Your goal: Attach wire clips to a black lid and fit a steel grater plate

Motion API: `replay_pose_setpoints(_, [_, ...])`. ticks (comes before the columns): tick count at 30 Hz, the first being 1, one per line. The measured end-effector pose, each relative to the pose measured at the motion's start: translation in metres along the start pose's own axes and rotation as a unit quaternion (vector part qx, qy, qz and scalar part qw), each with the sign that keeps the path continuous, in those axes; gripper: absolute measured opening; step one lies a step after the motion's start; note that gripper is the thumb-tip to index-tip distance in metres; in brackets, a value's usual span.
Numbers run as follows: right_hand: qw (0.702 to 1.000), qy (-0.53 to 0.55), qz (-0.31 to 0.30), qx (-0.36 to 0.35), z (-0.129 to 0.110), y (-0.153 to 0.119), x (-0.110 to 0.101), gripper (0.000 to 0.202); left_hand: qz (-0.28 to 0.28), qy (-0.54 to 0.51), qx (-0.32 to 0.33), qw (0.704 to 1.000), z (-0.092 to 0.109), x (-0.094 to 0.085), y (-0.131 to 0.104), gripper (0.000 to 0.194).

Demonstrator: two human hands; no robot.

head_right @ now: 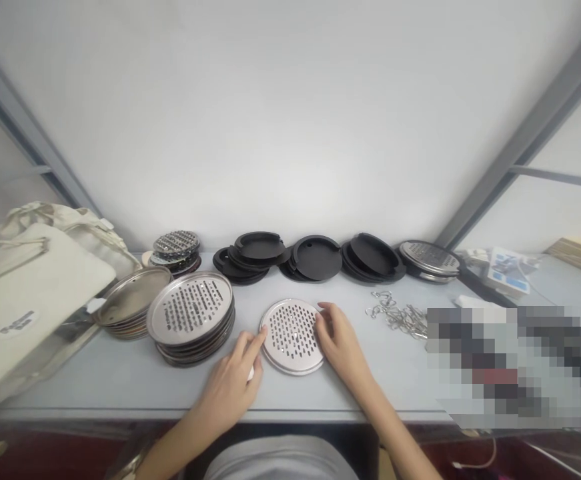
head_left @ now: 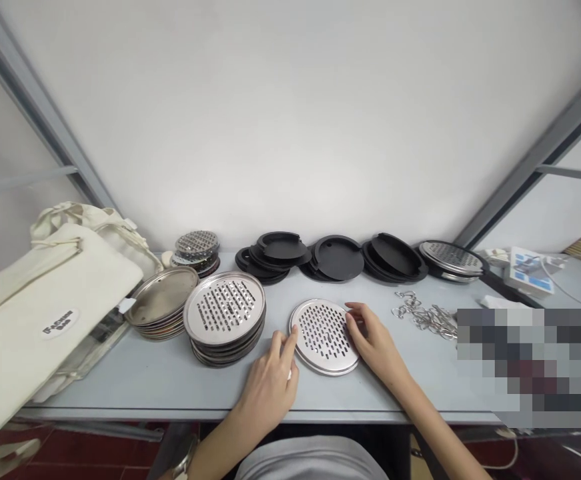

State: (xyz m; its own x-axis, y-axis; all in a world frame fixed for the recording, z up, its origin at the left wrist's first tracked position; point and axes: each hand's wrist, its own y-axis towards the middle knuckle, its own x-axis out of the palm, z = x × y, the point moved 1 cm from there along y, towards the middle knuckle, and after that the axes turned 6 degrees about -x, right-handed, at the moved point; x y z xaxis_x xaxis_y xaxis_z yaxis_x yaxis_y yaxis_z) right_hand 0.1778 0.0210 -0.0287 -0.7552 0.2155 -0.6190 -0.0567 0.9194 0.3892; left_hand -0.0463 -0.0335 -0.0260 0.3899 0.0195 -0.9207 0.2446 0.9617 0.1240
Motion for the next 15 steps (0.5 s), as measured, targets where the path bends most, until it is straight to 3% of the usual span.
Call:
replay_pose_setpoints(5, [0.996, 0.066, -0.036, 0.055, 0.0003, 0.0017, -0.0035, 0.032, -0.007, 0.000, -0.007, 1.000, -0.0005, -0.0006, -0.0007, 0.054])
replay_pose_setpoints(15, [0.980, 0.187, -0.033, 0.061, 0.0048, 0.0019, 0.0003, 0.041, -0.013, -0.022, -0.022, 0.999, -0.0022, 0.0012, -0.0013, 0.055])
